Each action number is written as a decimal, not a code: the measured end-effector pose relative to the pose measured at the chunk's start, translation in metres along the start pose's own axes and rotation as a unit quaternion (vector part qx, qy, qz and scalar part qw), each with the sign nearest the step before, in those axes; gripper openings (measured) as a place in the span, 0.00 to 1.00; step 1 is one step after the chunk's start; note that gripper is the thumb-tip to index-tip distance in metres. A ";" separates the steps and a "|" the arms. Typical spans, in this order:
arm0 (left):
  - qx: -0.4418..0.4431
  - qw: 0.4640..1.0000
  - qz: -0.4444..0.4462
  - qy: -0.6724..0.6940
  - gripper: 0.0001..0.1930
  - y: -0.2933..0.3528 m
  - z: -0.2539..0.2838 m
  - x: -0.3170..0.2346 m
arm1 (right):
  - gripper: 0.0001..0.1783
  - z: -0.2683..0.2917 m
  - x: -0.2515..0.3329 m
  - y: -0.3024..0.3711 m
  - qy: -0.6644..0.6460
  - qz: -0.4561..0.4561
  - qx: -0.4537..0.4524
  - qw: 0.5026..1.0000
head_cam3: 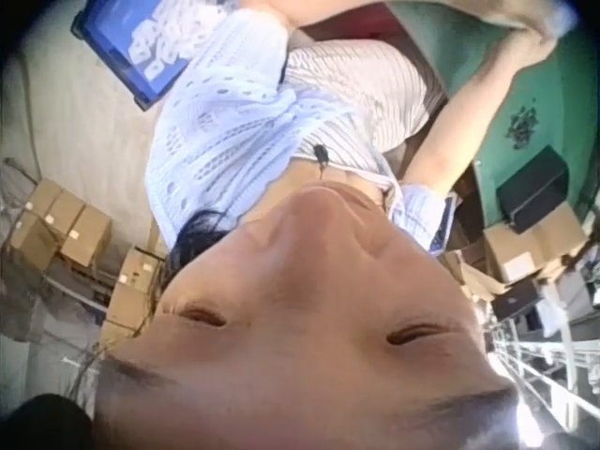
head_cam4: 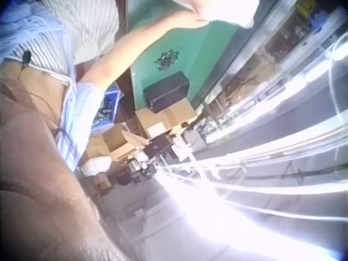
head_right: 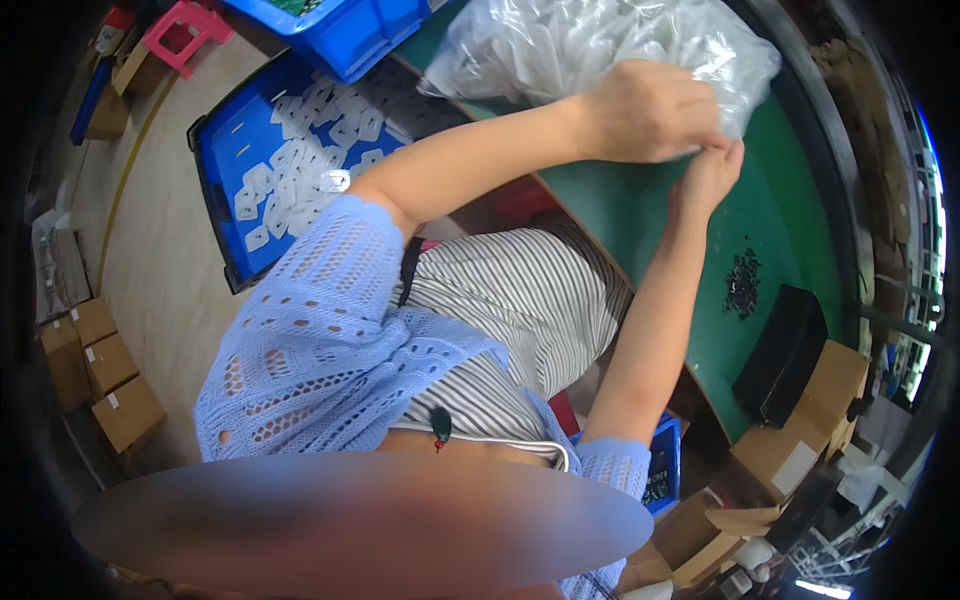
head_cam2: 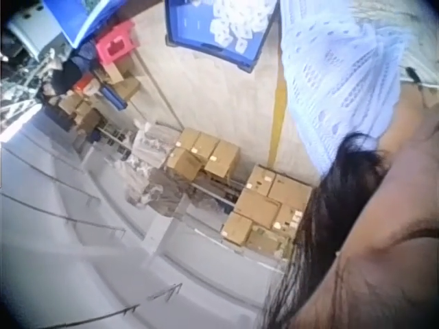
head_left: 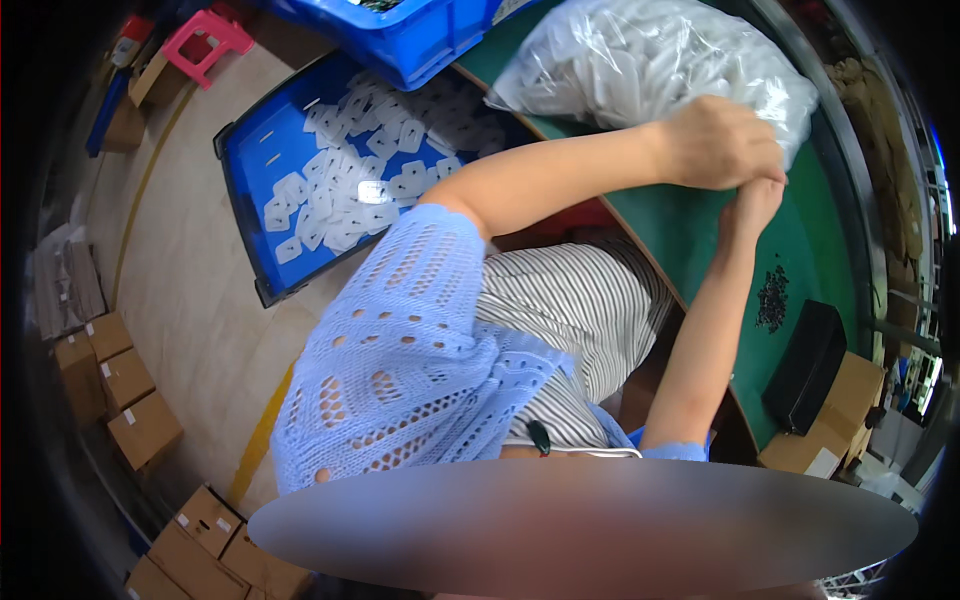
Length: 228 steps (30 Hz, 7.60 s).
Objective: The person picks up a white plastic piece, inserts a small black component into it, and then fits a circuit board and a black casing onto the assembly. After pressing the parts together, the person sets the completed unit aside and repeats the process.
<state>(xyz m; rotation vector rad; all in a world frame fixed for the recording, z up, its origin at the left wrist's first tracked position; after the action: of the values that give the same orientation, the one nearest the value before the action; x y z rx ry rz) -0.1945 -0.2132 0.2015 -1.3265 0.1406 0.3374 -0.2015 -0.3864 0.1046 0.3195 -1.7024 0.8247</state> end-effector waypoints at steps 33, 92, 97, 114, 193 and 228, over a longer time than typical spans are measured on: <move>0.291 0.957 -0.005 0.014 0.06 -0.008 -0.075 -0.005 | 0.07 0.040 0.066 0.045 0.166 0.169 0.049 0.970; 0.214 0.974 0.067 0.024 0.14 0.053 -0.021 0.016 | 0.10 -0.056 0.026 -0.051 0.261 0.300 -0.108 0.911; 0.238 0.971 0.031 0.018 0.13 0.068 -0.021 0.011 | 0.12 -0.045 -0.002 -0.082 0.318 0.215 -0.060 0.921; 0.330 0.943 -0.046 -0.025 0.16 0.096 -0.106 -0.021 | 0.30 -0.045 0.032 0.025 0.483 0.314 0.234 0.783; 0.402 0.672 0.408 0.470 0.08 0.059 -0.154 -0.116 | 0.05 0.191 0.087 0.088 0.037 0.054 -0.114 0.991; 0.430 0.540 0.508 0.514 0.04 0.087 -0.154 -0.108 | 0.14 0.196 0.099 0.097 0.209 0.017 -0.069 0.975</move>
<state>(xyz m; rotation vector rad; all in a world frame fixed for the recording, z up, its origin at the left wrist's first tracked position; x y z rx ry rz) -0.3106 -0.3621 0.1154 -0.1060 1.9045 0.3149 -0.4347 -0.4277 0.1445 0.0172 -1.3614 0.7344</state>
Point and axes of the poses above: each hand's wrist, its own y-axis away from the middle knuckle, its own z-axis out of the back of the hand, x = y × z, the point moved 9 cm from there along -y, towards the middle knuckle, and after that the axes turned 11 degrees about z, right-handed, at the moved point
